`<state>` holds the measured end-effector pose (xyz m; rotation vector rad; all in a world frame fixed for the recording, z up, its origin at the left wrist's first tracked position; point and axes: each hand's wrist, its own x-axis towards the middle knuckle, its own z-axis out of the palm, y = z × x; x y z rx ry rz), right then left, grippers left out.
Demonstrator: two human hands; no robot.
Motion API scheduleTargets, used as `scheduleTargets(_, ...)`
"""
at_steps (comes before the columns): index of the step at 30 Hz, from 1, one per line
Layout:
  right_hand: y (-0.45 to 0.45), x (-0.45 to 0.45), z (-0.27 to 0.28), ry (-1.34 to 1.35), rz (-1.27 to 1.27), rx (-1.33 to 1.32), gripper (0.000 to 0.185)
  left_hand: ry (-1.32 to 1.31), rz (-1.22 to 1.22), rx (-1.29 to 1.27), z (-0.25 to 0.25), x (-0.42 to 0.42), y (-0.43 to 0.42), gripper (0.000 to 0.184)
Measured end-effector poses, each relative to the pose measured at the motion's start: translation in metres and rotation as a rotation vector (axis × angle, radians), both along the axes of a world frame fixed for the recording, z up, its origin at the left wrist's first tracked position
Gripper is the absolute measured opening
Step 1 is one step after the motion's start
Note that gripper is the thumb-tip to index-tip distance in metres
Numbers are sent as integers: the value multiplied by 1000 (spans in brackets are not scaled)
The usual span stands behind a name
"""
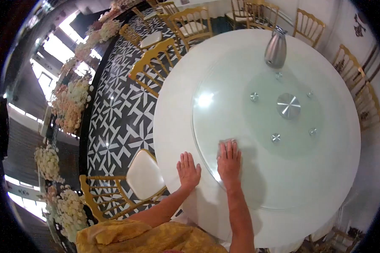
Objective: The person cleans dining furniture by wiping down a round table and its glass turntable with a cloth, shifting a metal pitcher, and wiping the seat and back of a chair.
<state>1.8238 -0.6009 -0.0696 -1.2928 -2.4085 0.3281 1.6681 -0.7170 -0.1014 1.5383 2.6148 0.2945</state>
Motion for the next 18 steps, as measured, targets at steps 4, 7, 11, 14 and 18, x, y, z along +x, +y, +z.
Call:
scheduleTargets(4, 45, 125, 4, -260, -382, 77, 58, 61, 15, 11, -1, -7, 4, 68)
scheduleTargets(7, 75, 276, -19, -351, -789, 65, 57, 62, 22, 5, 5, -1, 11, 65)
scheduleTargets(11, 50, 401, -30, -342, -1026, -88, 56, 17, 18, -82, 11, 1, 10, 66)
scheduleTargets(14, 27, 394, -39, -324, -1037, -48, 58, 50, -31, -8, 9, -2, 8, 64)
scheduleTargets(18, 4, 265, -6, -416, -812, -59, 61, 60, 0, 13, 12, -3, 8, 64)
